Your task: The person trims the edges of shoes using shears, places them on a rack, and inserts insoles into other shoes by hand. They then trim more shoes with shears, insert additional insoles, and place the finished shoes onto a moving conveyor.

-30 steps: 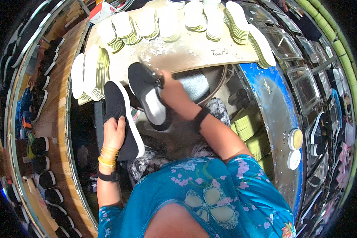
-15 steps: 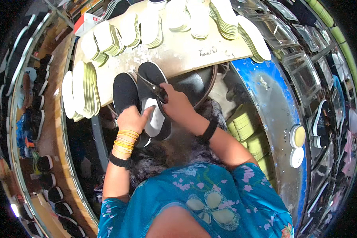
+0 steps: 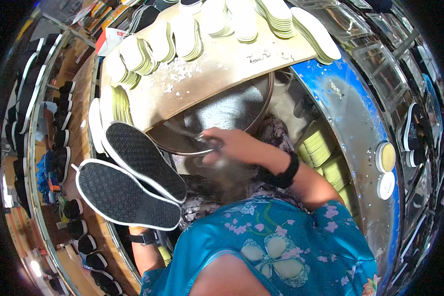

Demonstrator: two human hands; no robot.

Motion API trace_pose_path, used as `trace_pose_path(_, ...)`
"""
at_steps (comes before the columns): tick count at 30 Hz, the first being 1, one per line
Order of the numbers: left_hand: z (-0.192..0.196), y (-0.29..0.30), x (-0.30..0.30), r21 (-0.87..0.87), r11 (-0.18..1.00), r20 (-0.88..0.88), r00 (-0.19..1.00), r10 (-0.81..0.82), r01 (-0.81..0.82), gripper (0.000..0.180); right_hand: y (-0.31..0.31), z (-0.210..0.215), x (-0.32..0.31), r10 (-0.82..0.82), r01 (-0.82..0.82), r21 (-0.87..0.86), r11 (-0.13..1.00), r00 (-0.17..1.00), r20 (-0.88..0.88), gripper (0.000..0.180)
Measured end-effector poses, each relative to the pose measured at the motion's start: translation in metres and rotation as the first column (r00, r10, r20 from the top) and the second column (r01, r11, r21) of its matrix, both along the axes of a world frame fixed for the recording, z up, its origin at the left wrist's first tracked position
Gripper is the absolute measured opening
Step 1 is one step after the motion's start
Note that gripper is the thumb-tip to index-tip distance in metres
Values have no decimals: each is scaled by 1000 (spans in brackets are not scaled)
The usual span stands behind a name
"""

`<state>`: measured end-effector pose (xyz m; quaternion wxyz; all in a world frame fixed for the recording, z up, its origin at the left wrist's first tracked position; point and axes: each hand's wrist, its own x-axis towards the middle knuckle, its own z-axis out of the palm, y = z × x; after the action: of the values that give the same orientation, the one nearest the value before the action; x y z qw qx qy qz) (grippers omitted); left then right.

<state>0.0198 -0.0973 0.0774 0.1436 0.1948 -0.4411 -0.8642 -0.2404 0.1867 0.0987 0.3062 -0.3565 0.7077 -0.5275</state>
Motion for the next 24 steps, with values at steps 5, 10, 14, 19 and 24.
trace_pose_path(5, 1, 4, 11, -94, 995, -22, 999, -29, 27, 44, -48, 38, 29, -183, 92, -226, 970, 888, -423, 58)
trace_pose_path(10, 2, 21, 27, -134, 985, -51, 992, -113, 106, 44, -58, 40, 35, -229, 152, -199, 968, 860, -456, 53)
trace_pose_path(14, 0, 17, 26, -174, 976, -36, 989, -141, 133, 42, -55, 26, 38, -194, 185, -58, 981, 928, -317, 48)
trace_pose_path(19, -1, 29, -54, -235, 963, -20, 990, -142, 133, 40, -39, 6, 41, -184, 187, 12, 982, 976, -120, 45)
trace_pose_path(24, -1, 39, -13, -304, 931, 22, 978, -208, 204, 39, -36, 7, 40, -291, 291, -30, 956, 940, -177, 44)
